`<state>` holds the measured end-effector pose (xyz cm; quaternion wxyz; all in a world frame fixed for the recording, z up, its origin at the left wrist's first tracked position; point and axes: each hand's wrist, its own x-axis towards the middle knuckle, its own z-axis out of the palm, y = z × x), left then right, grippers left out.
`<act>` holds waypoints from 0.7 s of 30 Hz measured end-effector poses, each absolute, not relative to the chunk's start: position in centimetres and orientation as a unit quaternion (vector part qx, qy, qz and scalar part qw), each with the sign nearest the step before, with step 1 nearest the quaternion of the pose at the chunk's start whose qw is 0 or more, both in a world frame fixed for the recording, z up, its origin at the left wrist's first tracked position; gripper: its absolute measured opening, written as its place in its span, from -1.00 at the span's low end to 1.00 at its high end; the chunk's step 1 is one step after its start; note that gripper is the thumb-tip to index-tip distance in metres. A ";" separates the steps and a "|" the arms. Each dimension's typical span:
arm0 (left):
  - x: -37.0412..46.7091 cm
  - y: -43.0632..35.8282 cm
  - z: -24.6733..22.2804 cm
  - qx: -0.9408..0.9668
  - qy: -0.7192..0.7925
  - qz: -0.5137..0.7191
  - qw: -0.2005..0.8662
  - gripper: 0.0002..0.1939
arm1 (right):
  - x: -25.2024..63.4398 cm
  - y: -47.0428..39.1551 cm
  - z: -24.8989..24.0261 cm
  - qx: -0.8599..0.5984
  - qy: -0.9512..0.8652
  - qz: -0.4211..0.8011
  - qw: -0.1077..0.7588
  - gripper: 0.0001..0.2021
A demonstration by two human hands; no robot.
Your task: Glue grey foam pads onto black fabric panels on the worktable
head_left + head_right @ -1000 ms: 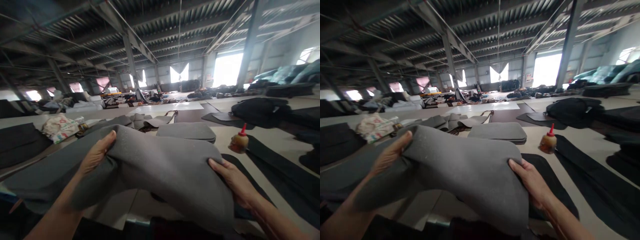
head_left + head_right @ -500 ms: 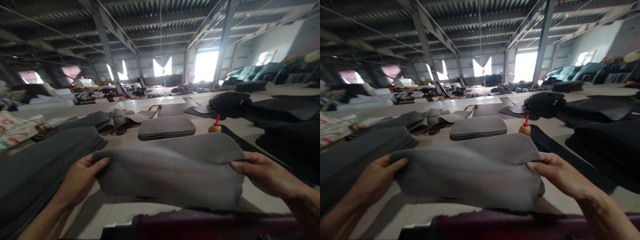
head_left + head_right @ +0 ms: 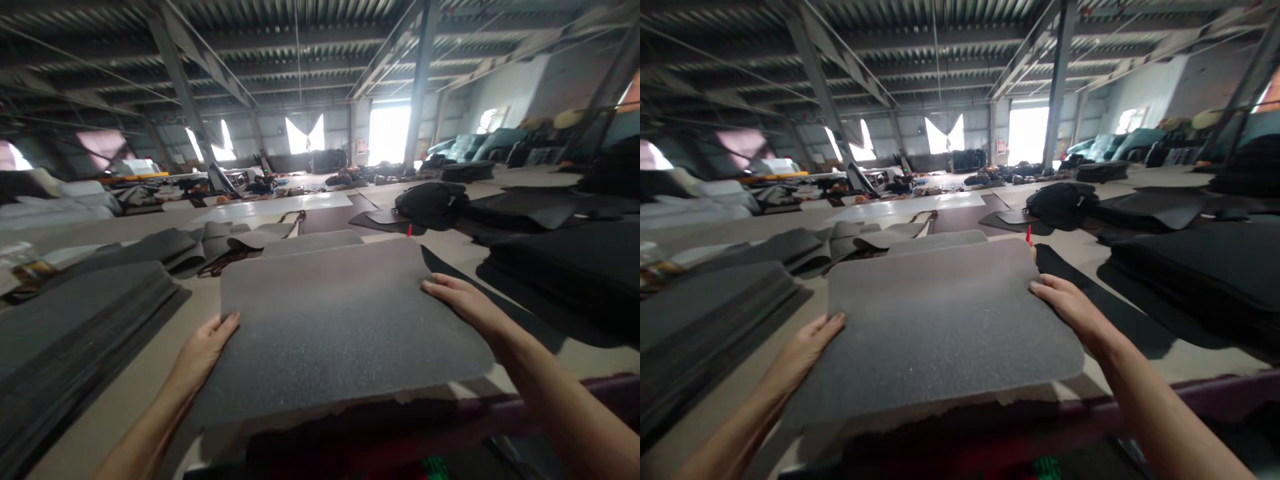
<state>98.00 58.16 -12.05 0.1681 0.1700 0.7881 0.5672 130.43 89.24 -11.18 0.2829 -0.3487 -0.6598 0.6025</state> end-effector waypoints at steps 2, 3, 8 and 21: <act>97.8 58.3 -12.5 0.142 0.736 0.606 0.266 -0.56 | 130.4 89.6 -11.7 -0.337 -0.640 0.644 0.251 -0.58; 97.8 58.3 -12.8 0.138 0.714 0.618 0.298 -0.53 | 130.4 89.8 -12.0 -0.332 -0.634 0.654 0.244 -0.57; 98.1 58.7 -13.9 0.151 0.679 0.644 0.317 -0.37 | 129.4 91.4 -13.8 -0.331 -0.663 0.597 0.307 -0.55; 95.8 60.5 -16.6 0.267 0.908 0.323 0.026 -0.54 | 127.7 94.3 -17.9 -0.400 -0.719 0.486 0.295 -0.72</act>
